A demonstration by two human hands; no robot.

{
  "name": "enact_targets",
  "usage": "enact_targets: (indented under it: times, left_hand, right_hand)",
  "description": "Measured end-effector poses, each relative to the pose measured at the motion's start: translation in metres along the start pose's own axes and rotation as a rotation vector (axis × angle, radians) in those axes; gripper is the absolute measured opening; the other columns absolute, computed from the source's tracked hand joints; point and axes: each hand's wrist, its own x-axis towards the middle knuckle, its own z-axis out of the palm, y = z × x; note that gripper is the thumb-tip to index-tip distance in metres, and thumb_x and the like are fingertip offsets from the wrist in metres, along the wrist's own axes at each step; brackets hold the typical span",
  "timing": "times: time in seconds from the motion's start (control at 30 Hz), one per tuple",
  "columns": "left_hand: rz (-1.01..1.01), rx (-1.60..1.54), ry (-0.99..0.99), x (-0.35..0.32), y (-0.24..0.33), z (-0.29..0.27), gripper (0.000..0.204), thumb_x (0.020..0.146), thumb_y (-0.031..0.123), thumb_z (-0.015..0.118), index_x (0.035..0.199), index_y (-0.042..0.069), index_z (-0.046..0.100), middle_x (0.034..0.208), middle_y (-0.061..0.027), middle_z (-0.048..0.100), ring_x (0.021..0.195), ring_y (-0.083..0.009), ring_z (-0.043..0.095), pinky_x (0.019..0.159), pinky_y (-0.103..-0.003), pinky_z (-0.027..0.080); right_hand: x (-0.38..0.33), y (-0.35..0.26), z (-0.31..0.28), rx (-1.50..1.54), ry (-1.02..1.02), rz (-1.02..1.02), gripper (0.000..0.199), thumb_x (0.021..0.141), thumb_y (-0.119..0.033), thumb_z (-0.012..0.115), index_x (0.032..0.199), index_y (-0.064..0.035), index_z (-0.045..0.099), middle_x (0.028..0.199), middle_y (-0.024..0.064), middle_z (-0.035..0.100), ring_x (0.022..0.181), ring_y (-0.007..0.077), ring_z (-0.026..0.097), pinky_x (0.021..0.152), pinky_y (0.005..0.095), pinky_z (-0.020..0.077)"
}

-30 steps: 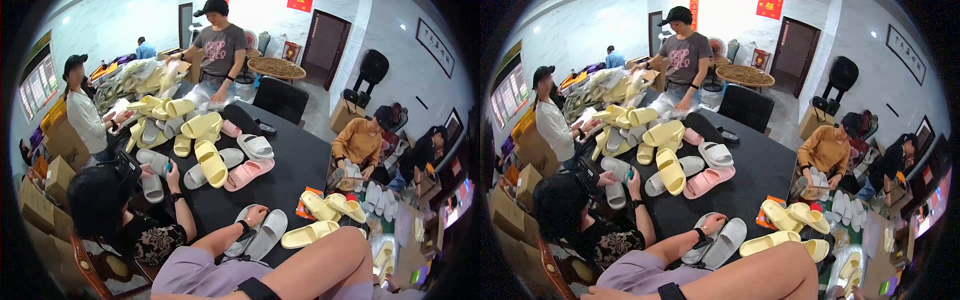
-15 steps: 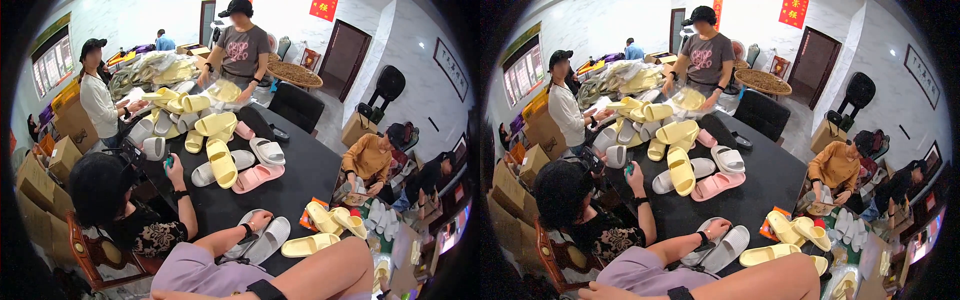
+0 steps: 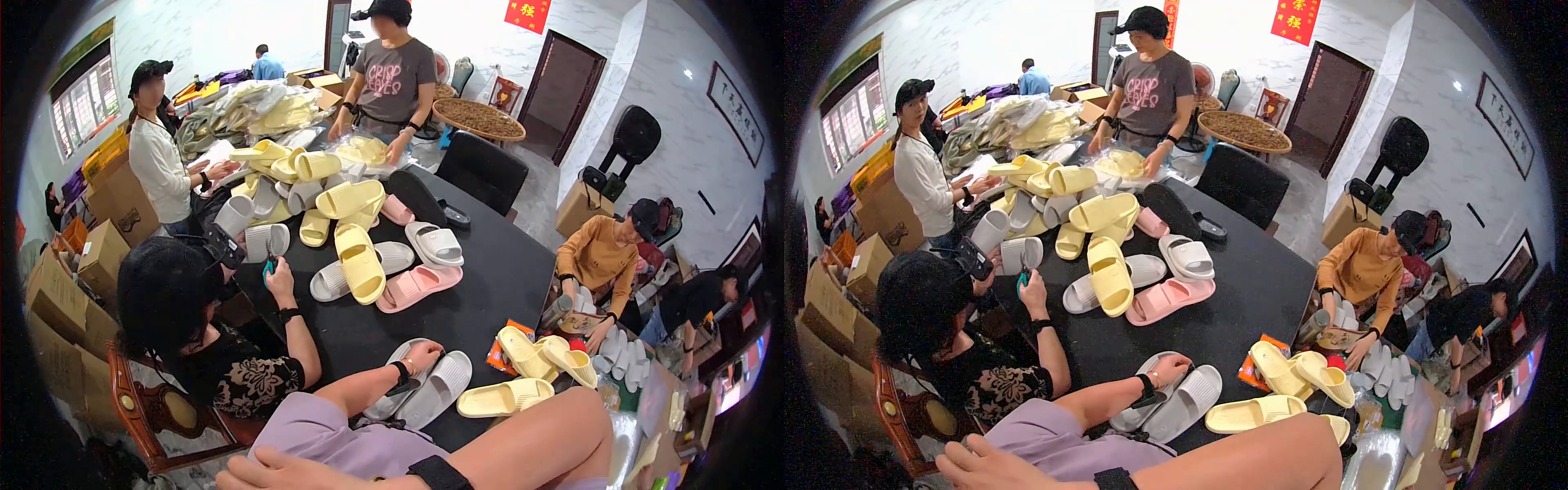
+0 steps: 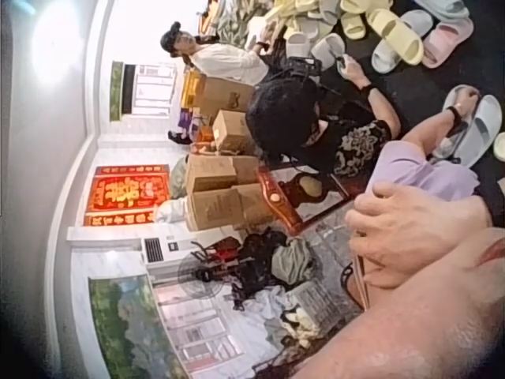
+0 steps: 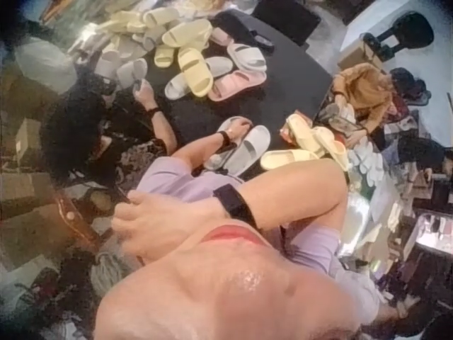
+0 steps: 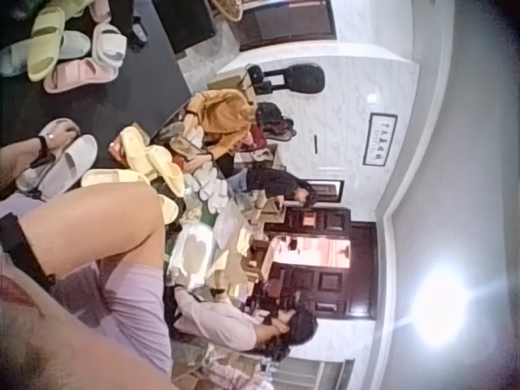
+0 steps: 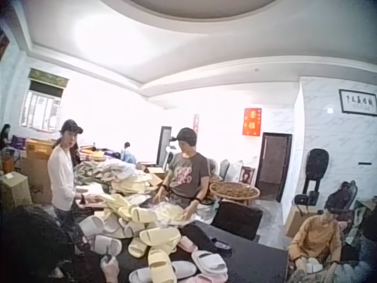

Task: Trim excess material and assemble components for slippers and sandals.

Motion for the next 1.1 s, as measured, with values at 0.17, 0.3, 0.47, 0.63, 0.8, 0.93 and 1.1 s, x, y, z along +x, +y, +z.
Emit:
enact_targets:
  times: [0.17,0.3,0.47,0.63,0.8,0.93,1.1]
  left_hand:
    - [-0.018,0.016,-0.039,-0.003,0.011,-0.001,0.028,0.083,0.013,0.056,0.108,0.0,0.061,0.101,-0.0106,0.065,0.094,-0.0186,0.061,0.084,-0.03,0.047]
    - [-0.061,0.009,-0.075,-0.004,0.019,-0.004,0.029,0.084,0.014,0.055,0.11,0.001,0.06,0.105,-0.0107,0.064,0.097,-0.0192,0.06,0.087,-0.03,0.046]
    - [-0.055,-0.007,-0.063,-0.004,0.014,-0.006,0.029,0.084,0.014,0.056,0.109,0.001,0.061,0.104,-0.0105,0.064,0.096,-0.0191,0.06,0.087,-0.03,0.046]
    - [-0.067,-0.036,-0.07,-0.002,0.012,-0.004,0.028,0.084,0.013,0.056,0.108,0.0,0.061,0.104,-0.01,0.064,0.095,-0.0183,0.06,0.085,-0.029,0.046]
    - [-0.069,-0.039,-0.071,0.0,0.008,-0.003,0.027,0.084,0.013,0.056,0.108,0.001,0.061,0.102,-0.009,0.064,0.093,-0.0173,0.06,0.084,-0.029,0.046]
    - [-0.097,-0.046,-0.084,-0.001,0.012,-0.004,0.027,0.084,0.013,0.056,0.108,0.002,0.061,0.102,-0.0087,0.064,0.094,-0.0167,0.06,0.085,-0.028,0.046]
    - [-0.076,-0.058,-0.072,-0.002,0.014,-0.005,0.027,0.084,0.013,0.056,0.108,0.002,0.061,0.103,-0.0087,0.064,0.096,-0.0171,0.059,0.086,-0.029,0.046]
  right_hand:
    - [-0.002,0.0,0.004,-0.029,0.042,-0.032,0.028,0.075,-0.031,0.054,0.08,-0.006,0.065,0.096,0.013,0.055,0.099,0.0277,0.045,0.082,0.0391,0.0355]
    - [-0.003,0.003,0.012,0.077,0.002,-0.038,0.03,0.074,-0.032,0.055,0.081,-0.005,0.065,0.095,0.0134,0.054,0.099,0.0282,0.045,0.081,0.0421,0.0351]
    - [-0.008,-0.003,0.009,-0.057,0.101,0.064,0.034,0.078,-0.031,0.053,0.091,-0.0008,0.063,0.115,0.0224,0.049,0.115,0.0349,0.041,0.094,0.048,0.0338]
    - [-0.011,-0.001,0.01,0.053,-0.031,0.061,0.036,0.078,-0.031,0.054,0.094,0.0,0.062,0.127,0.0254,0.042,0.123,0.0389,0.035,0.099,0.0521,0.0294]
    - [-0.01,0.003,0.012,0.143,-0.126,-0.022,0.035,0.078,-0.031,0.054,0.091,-0.0002,0.062,0.13,0.0255,0.04,0.124,0.0407,0.034,0.099,0.0548,0.0286]
    - [-0.014,-0.003,0.006,-0.018,0.11,0.063,0.032,0.078,-0.029,0.054,0.089,-0.0003,0.063,0.122,0.0231,0.045,0.119,0.0376,0.038,0.097,0.0544,0.03]
    - [-0.011,0.005,0.012,0.072,-0.003,-0.036,0.03,0.077,-0.03,0.054,0.087,-0.0026,0.062,0.119,0.021,0.046,0.12,0.0368,0.038,0.095,0.0544,0.0323]
